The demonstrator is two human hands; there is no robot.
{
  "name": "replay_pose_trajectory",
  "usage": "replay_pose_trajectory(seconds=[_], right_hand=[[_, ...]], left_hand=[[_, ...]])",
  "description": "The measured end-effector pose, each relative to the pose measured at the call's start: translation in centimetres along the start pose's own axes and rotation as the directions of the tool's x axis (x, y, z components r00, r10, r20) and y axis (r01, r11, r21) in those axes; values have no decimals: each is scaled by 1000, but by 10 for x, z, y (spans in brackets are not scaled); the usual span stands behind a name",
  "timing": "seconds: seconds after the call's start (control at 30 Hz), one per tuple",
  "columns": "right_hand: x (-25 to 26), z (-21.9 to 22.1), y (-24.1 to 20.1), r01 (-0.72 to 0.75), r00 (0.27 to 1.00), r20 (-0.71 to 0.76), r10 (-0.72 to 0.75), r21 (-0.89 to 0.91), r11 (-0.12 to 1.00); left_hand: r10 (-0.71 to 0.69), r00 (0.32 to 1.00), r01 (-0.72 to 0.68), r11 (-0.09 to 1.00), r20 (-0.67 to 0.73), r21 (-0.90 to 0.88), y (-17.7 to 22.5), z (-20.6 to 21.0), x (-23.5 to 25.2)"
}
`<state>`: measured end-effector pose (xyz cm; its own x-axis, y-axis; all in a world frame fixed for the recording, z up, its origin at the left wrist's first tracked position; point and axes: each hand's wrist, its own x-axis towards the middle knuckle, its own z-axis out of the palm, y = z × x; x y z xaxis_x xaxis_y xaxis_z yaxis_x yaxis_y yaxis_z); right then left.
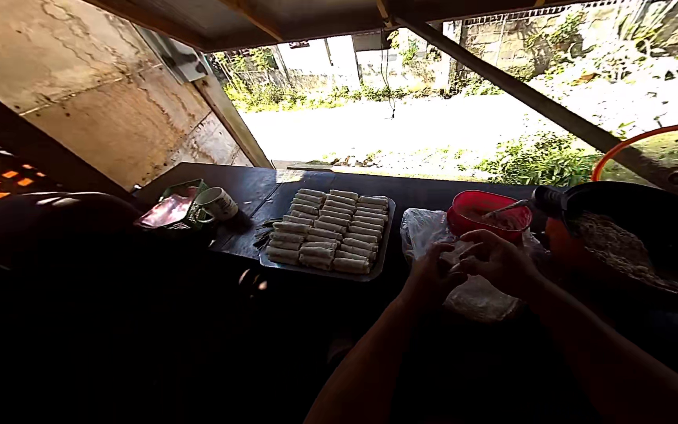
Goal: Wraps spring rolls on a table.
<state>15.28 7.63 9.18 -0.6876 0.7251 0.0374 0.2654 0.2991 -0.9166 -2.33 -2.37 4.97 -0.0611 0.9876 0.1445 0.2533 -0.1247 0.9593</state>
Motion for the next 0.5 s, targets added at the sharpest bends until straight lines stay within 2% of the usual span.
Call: replay_pose_trajectory(seconds=[0.1,0.17,0.23,0.3,0.33,0.4,0.47,0.5], right_hand=[[-5,6,-1,-45,999,-10,45,-3,999],[-4,10,-1,-97,995,-18,96,-17,995],[-4,17,-5,-125,992,-15,125,44,991],[-6,19,-8,-153,988,5,153,111,982],[-7,18,-8,-161,987,28,159,137,977],[-10,13,-5,-126,989,97,110,180,976],[-12,6,2,-18,986,167,-16,199,980],[-14,4,3,22,980,189,-66,225,974]], left_hand=[[-5,999,10,995,-52,103,3,4,-10],[68,993,-38,958,-95,284,5,6,-18],[149,980,-77,894,-130,441,5,9,-27],[200,966,-102,879,-166,465,-1,12,-32],[198,963,-111,908,-181,405,-3,12,-34],[147,967,-113,979,-209,168,-5,9,-38],[43,977,-60,995,-211,-79,-2,4,-44],[12,979,-43,988,-202,-146,-1,2,-47]])
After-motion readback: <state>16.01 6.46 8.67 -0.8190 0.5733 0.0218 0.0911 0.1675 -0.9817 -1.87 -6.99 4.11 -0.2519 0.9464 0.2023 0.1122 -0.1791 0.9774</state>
